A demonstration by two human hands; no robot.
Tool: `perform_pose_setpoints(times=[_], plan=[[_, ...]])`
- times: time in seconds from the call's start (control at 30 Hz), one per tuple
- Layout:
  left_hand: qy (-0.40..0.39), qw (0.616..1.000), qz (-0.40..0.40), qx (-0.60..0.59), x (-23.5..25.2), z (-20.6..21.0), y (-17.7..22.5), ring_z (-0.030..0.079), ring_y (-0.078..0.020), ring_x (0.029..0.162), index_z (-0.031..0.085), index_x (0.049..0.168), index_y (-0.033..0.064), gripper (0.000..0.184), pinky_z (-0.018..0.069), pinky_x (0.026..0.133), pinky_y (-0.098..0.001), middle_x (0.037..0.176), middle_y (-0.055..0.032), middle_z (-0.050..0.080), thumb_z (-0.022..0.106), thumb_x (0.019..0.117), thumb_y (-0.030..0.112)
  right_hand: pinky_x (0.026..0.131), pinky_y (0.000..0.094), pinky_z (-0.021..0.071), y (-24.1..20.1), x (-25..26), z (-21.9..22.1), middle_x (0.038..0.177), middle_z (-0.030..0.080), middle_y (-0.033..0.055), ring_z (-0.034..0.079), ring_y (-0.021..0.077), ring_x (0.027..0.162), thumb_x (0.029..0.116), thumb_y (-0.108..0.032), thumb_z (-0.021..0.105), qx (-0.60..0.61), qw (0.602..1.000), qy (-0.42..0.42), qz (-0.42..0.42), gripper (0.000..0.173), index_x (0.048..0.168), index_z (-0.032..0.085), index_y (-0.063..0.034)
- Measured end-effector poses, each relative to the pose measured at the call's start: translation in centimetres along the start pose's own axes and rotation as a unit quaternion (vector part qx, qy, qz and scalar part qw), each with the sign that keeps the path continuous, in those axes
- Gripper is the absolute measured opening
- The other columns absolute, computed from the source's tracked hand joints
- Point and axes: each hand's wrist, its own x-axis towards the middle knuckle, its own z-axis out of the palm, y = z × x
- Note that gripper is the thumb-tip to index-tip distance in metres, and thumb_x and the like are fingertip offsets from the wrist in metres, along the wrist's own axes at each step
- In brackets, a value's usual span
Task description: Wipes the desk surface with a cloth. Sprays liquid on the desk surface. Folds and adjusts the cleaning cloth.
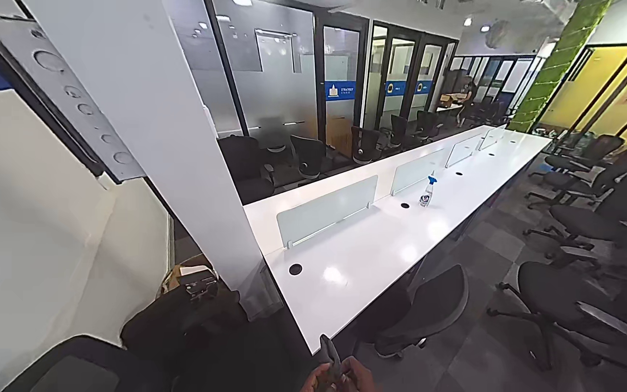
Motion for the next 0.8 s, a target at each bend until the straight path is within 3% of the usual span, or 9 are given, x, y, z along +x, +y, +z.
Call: perform_pose_setpoints(times=[0.1,0.17,0.33,0.4,0.57,0.67,0.73,0.8], plan=[[0.051,0.999,-0.009,0.016,1.1,1.2,0.4,0.070,-0.0191,0.091,0.065,0.118,-0.0075,0.033,0.0592,0.083,-0.0371,0.104,-0.0174,0.071,0.069,0.0861,-0.007,0.086,0.0391,0.0576,0.4,0.9,-1.6,0.111,0.064,0.0188,0.067,0.0240,0.096,0.1007,-0.009,0.055,0.002,1.000,-0.002,-0.019,0.022,0.119,0.060,0.0034],[0.069,0.997,-0.012,0.030,2.1,2.0,0.8,0.070,-0.0182,0.092,0.068,0.114,-0.0070,0.028,0.0588,0.085,-0.0359,0.104,-0.0168,0.072,0.069,0.0867,-0.007,0.086,0.0387,0.0570,0.9,1.8,-2.7,0.110,0.064,0.0180,0.066,0.0233,0.096,0.1010,-0.012,0.055,-0.005,1.000,-0.018,-0.025,0.022,0.117,0.060,0.0022],[0.049,0.998,0.003,0.049,4.9,5.3,1.5,0.071,-0.0174,0.100,0.071,0.116,-0.0033,0.028,0.0585,0.090,-0.0356,0.112,-0.0143,0.074,0.063,0.0898,-0.006,0.084,0.0377,0.0577,1.7,4.7,-4.9,0.102,0.068,0.0155,0.068,0.0210,0.091,0.0997,-0.010,0.058,0.004,0.998,-0.044,-0.043,0.018,0.113,0.063,0.0020],[0.047,0.997,0.012,0.063,6.5,7.0,1.9,0.071,-0.0178,0.104,0.071,0.118,-0.0029,0.030,0.0577,0.093,-0.0363,0.116,-0.0143,0.073,0.063,0.0895,-0.005,0.090,0.0369,0.0577,1.9,6.1,-6.2,0.105,0.070,0.0148,0.069,0.0200,0.096,0.0972,-0.008,0.061,0.008,0.999,-0.017,-0.041,0.020,0.113,0.067,0.0017],[0.059,0.991,0.027,0.113,10.9,11.6,3.8,0.071,-0.0159,0.107,0.071,0.119,-0.0003,0.032,0.0581,0.096,-0.0372,0.118,-0.0116,0.074,0.070,0.0877,0.002,0.099,0.0349,0.0567,3.1,9.5,-11.5,0.121,0.069,0.0172,0.069,0.0189,0.109,0.0913,0.002,0.061,0.076,0.994,-0.035,-0.064,0.034,0.125,0.067,0.0035],[0.055,0.985,0.032,0.160,13.9,14.0,4.6,0.070,-0.0129,0.110,0.072,0.121,0.0037,0.033,0.0580,0.098,-0.0345,0.121,-0.0080,0.073,0.072,0.0883,0.005,0.108,0.0373,0.0523,4.3,11.2,-15.6,0.143,0.057,0.0228,0.063,0.0220,0.125,0.0894,0.005,0.056,0.146,0.973,-0.149,-0.096,0.061,0.149,0.042,0.0083],[0.045,0.977,0.037,0.205,15.5,15.1,5.3,0.070,-0.0101,0.108,0.074,0.119,0.0061,0.029,0.0582,0.098,-0.0317,0.118,-0.0051,0.074,0.070,0.0902,0.003,0.113,0.0387,0.0484,5.3,12.4,-18.3,0.151,0.050,0.0229,0.057,0.0227,0.134,0.0895,0.005,0.054,0.161,0.957,-0.207,-0.122,0.068,0.154,0.033,0.0081],[0.031,0.968,0.041,0.245,16.9,16.2,6.1,0.072,-0.0084,0.103,0.075,0.114,0.0068,0.025,0.0589,0.096,-0.0300,0.112,-0.0034,0.076,0.066,0.0920,0.001,0.112,0.0388,0.0504,6.0,13.7,-21.4,0.144,0.058,0.0154,0.059,0.0188,0.131,0.0914,0.002,0.057,0.102,0.968,-0.169,-0.153,0.058,0.149,0.046,0.0024]])
